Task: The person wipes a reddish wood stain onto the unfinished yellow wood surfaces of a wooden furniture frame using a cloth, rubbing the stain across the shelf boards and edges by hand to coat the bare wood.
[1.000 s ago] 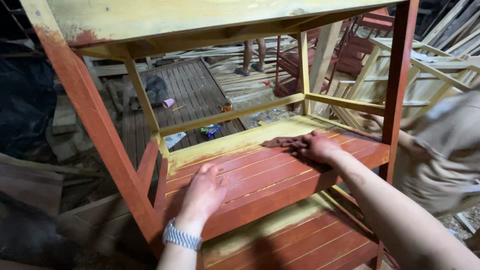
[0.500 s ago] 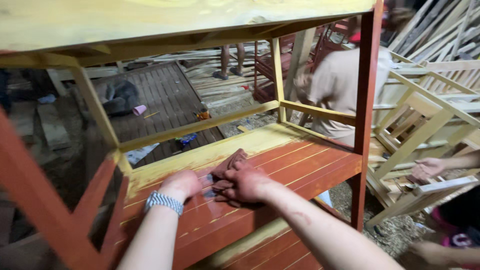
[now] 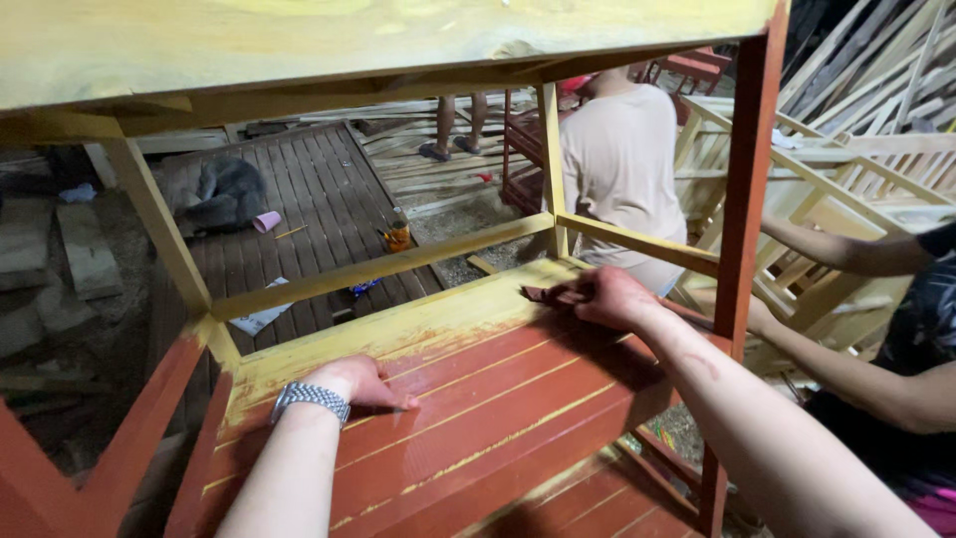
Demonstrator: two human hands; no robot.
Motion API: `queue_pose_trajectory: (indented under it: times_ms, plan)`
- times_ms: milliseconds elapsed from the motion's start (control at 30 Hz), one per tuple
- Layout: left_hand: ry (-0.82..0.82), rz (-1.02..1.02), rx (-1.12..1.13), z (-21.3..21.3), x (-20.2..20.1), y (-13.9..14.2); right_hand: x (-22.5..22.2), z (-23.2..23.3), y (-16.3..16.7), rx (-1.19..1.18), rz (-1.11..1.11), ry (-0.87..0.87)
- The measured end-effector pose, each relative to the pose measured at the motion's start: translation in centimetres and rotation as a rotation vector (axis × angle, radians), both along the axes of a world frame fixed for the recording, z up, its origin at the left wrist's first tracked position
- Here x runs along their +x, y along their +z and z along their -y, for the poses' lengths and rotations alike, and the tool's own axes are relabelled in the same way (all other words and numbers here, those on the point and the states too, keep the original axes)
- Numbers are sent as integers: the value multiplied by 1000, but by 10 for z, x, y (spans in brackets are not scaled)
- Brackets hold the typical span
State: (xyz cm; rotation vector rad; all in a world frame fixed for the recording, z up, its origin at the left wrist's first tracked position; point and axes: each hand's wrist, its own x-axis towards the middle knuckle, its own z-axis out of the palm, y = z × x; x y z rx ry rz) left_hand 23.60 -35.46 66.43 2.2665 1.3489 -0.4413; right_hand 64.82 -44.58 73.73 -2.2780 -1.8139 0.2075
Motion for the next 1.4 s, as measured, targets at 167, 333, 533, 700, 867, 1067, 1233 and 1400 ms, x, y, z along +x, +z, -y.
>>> queue_pose_trajectory:
  times_ms: [167,333,533,700,867,1067,1233,1400]
  plan:
    - [-56,-13,-43,-9,4,0,-26,-23,38,1,-189,165]
    - [-108,-88,15,-7,9,1,-45,-51,5,-43,-411,320]
    - [-99,-34,54,1,5,7,-71,-63,-57,-179,43,207]
    - [-21,-25,23,7,3,11,-96,-71,-41,-240,72,116]
    - [26,-38,42,7,2,4,-186,-70,-48,-272,-100,241]
    - [-4,217,103,4,-11,-11,-271,-59,-56,-172,80,418]
    - [82,-36,36,5,-9,-9,-199,-66,-46,-225,247,411]
    - [69,-33,38,10,-5,1,-85,-82,-41,-173,349,-68]
